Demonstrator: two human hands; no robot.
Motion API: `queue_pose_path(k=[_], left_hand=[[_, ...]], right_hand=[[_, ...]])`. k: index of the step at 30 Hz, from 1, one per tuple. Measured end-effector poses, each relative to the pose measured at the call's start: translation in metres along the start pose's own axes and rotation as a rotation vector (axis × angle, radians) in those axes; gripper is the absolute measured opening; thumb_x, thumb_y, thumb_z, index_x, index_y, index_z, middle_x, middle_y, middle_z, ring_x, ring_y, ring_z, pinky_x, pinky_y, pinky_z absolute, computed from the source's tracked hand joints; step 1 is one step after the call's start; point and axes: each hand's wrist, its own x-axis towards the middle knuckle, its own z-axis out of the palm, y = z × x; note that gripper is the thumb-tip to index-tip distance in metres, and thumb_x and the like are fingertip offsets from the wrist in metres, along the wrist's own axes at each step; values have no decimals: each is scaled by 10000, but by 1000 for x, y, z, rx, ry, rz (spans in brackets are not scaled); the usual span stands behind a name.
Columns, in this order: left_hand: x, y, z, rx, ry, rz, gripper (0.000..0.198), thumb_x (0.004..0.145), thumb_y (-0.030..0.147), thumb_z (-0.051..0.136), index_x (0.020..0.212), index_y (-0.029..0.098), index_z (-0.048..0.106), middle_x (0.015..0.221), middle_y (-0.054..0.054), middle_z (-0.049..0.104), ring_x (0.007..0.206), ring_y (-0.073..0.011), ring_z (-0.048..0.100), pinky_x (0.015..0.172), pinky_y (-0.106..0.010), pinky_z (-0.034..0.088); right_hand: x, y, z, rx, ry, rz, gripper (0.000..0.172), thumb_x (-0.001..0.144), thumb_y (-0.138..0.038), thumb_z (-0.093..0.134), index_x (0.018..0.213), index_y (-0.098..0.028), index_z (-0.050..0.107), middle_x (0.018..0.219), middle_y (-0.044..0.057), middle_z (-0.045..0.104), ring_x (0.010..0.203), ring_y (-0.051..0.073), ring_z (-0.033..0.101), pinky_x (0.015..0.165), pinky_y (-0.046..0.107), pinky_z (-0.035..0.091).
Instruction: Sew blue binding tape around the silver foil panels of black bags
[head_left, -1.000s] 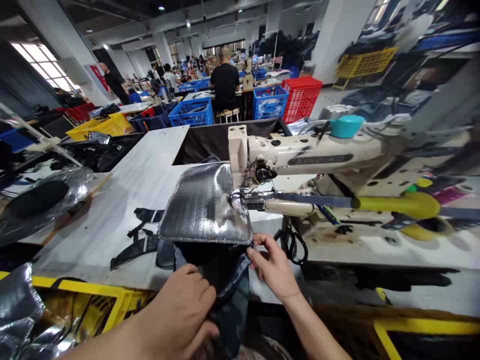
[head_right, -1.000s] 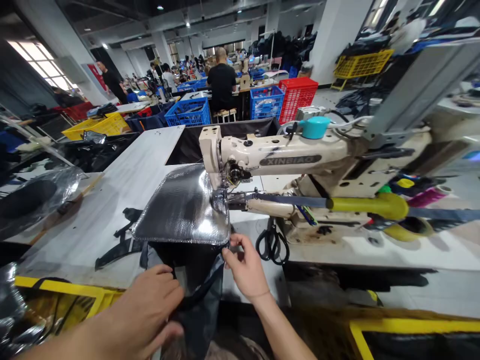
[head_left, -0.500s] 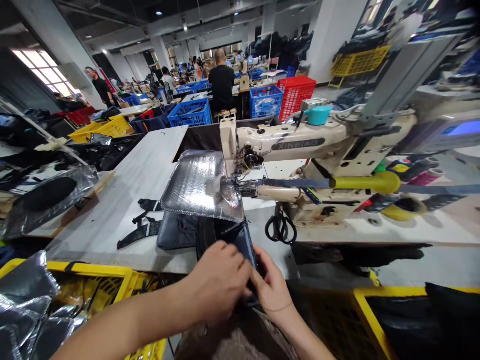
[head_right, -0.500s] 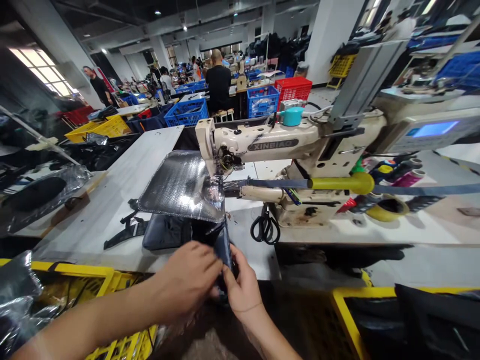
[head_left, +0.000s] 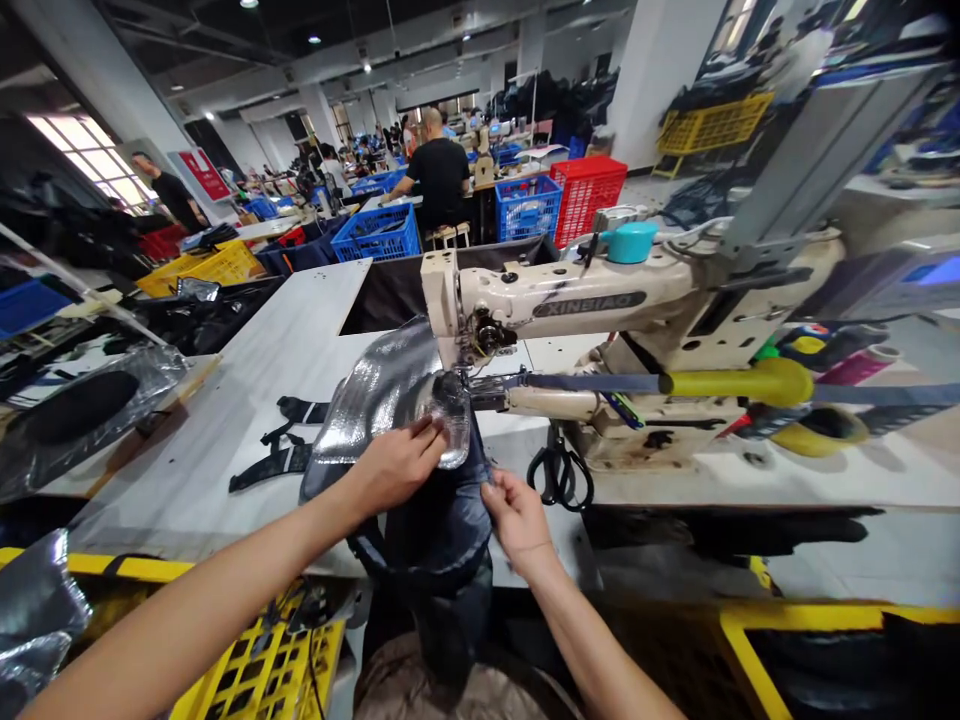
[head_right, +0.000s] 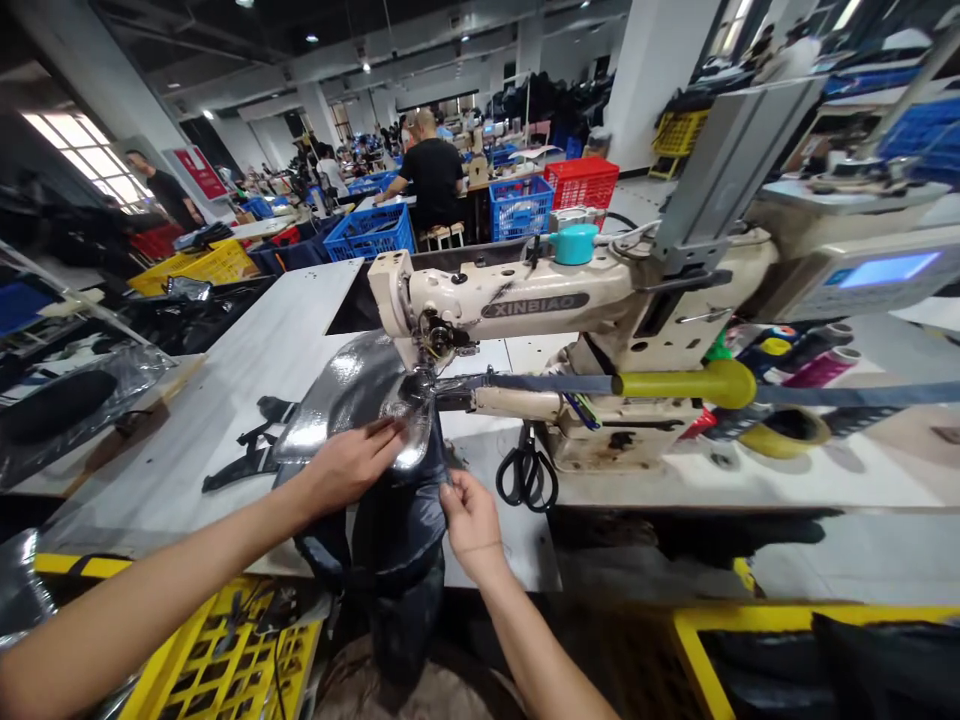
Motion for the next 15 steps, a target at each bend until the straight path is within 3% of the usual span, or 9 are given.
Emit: queue_pose_path(k=[4,9,12,15], left_hand=[[6,-6,2,-37,-60,23,396,1037,120,425,1396,29,568,1341,-249,655,1298,-319,637,933,-410,636],[22,-20,17,7,-45,56,365,1032,147,467,1343,22,613,1344,-262,659,1240,-341,671,929,-438,639],[29,-35,28,14,-18,12,350,1046,145,454,1334,48,627,1320,-224,678,1243,-316,665,947,-411,631],[39,-49,37,-21,-39,-22,333,1063,171,451,1327,94,638,1297,-193,690,1255,-295,652,934,-393,623]], right_hand=[[3,6,11,255,-8,83,414,839,-541,729,1045,-183,701,711,8,642,621,175,542,624,298,456],[32,-5,17,260,34,80,425,797,-488,767,1065,-160,735,640,-24,572,600,155,482,610,285,412],[53,-11,18,254,43,51,386,794,-447,753,1059,-166,746,688,-14,610,661,160,519,666,288,437],[71,-16,21,294,27,73,377,767,-440,752,1032,-172,734,684,-18,623,624,147,497,622,274,406]])
